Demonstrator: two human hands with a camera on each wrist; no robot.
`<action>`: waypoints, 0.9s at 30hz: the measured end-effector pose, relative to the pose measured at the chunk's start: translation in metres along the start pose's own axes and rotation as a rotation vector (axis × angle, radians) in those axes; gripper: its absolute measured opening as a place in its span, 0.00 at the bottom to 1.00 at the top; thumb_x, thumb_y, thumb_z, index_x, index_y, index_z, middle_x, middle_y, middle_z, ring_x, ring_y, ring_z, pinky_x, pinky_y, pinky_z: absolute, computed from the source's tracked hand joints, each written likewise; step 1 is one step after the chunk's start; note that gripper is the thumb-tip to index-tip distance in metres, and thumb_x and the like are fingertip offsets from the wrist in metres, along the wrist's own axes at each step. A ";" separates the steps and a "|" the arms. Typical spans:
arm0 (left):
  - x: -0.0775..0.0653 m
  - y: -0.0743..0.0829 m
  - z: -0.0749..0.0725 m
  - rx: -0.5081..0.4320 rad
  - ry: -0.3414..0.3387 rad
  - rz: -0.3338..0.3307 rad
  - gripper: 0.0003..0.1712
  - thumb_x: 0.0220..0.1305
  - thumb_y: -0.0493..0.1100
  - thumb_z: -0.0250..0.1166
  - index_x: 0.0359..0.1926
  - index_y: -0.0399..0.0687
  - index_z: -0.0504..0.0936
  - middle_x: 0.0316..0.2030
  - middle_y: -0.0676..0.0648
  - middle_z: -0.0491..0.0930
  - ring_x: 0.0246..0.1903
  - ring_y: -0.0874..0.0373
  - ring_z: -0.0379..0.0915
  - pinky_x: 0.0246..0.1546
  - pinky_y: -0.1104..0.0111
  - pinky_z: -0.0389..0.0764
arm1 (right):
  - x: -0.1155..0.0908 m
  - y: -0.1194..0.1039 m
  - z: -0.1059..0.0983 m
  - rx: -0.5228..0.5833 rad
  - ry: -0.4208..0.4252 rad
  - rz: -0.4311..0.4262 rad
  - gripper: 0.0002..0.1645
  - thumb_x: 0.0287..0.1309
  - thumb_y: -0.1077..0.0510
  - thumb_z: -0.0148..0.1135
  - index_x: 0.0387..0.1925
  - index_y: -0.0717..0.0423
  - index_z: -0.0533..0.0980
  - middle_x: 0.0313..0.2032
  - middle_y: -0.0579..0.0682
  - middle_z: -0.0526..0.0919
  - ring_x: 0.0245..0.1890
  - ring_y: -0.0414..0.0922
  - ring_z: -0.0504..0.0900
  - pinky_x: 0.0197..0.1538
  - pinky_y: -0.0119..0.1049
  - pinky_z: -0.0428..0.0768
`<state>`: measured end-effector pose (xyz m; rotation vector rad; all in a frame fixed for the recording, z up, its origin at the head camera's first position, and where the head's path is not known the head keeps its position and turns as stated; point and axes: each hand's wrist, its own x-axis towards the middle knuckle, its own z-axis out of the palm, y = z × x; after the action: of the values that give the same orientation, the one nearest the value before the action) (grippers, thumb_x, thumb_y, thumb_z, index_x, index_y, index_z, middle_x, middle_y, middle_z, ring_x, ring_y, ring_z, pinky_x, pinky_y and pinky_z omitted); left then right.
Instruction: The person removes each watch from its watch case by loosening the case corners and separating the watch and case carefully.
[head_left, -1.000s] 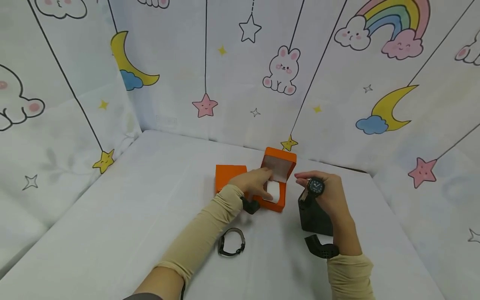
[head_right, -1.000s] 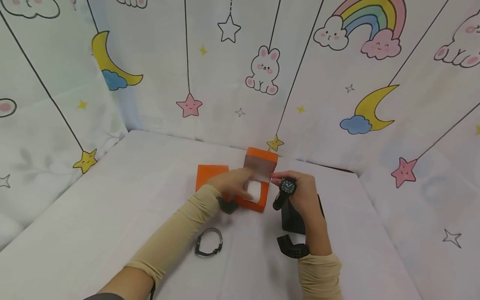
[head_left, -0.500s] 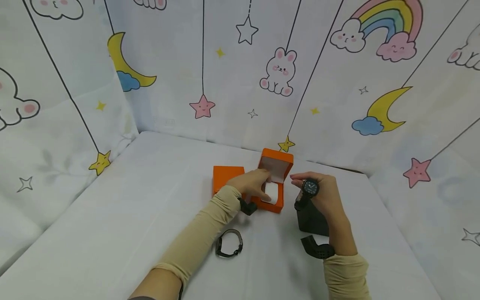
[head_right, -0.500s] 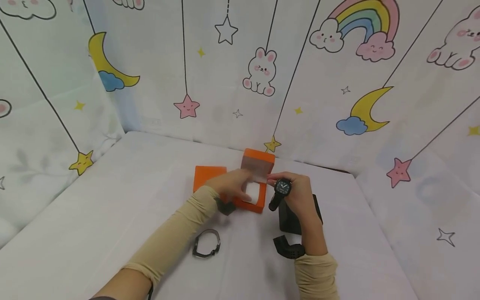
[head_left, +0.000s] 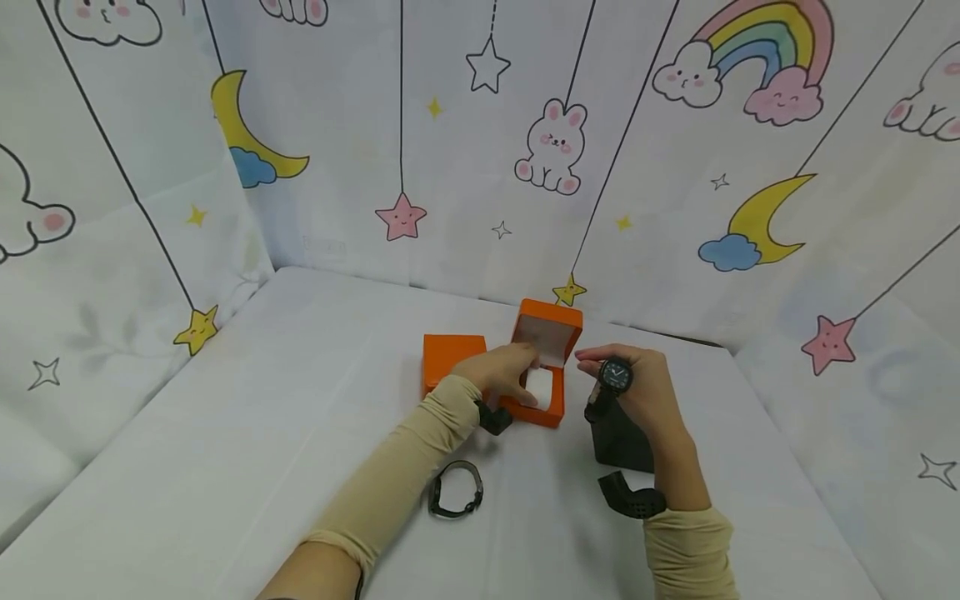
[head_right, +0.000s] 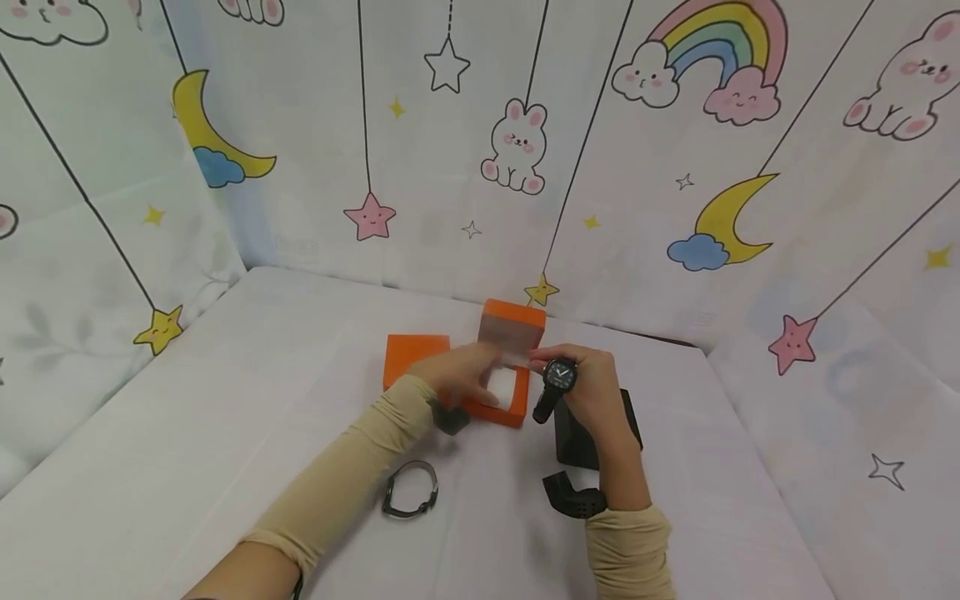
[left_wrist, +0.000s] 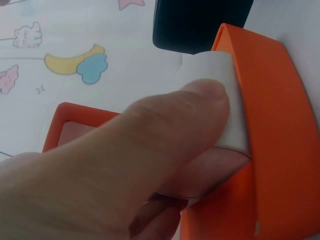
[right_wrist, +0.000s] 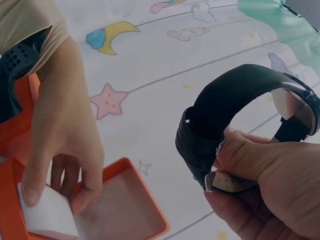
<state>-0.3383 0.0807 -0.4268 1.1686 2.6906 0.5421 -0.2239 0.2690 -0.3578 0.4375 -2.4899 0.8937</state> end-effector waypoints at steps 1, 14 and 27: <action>0.000 0.000 0.000 0.002 0.000 -0.001 0.34 0.44 0.59 0.69 0.49 0.49 0.70 0.38 0.54 0.71 0.36 0.62 0.67 0.43 0.73 0.72 | 0.000 0.000 0.000 -0.003 -0.002 0.002 0.10 0.51 0.52 0.63 0.36 0.46 0.83 0.33 0.42 0.85 0.35 0.37 0.80 0.40 0.21 0.74; 0.003 0.004 0.004 0.043 0.004 -0.013 0.33 0.42 0.57 0.71 0.46 0.46 0.72 0.35 0.54 0.72 0.34 0.61 0.67 0.40 0.73 0.72 | -0.001 -0.003 0.001 -0.031 -0.014 -0.008 0.09 0.50 0.58 0.64 0.36 0.49 0.83 0.31 0.44 0.85 0.33 0.39 0.80 0.36 0.22 0.76; 0.002 0.010 0.004 0.191 -0.033 -0.007 0.27 0.47 0.60 0.67 0.42 0.47 0.76 0.33 0.53 0.73 0.33 0.61 0.67 0.40 0.72 0.72 | 0.000 -0.002 0.003 -0.054 -0.033 0.009 0.09 0.51 0.57 0.64 0.36 0.48 0.83 0.32 0.43 0.85 0.35 0.40 0.81 0.37 0.25 0.77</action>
<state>-0.3313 0.0893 -0.4261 1.2013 2.7658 0.2663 -0.2241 0.2660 -0.3587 0.4263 -2.5409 0.8276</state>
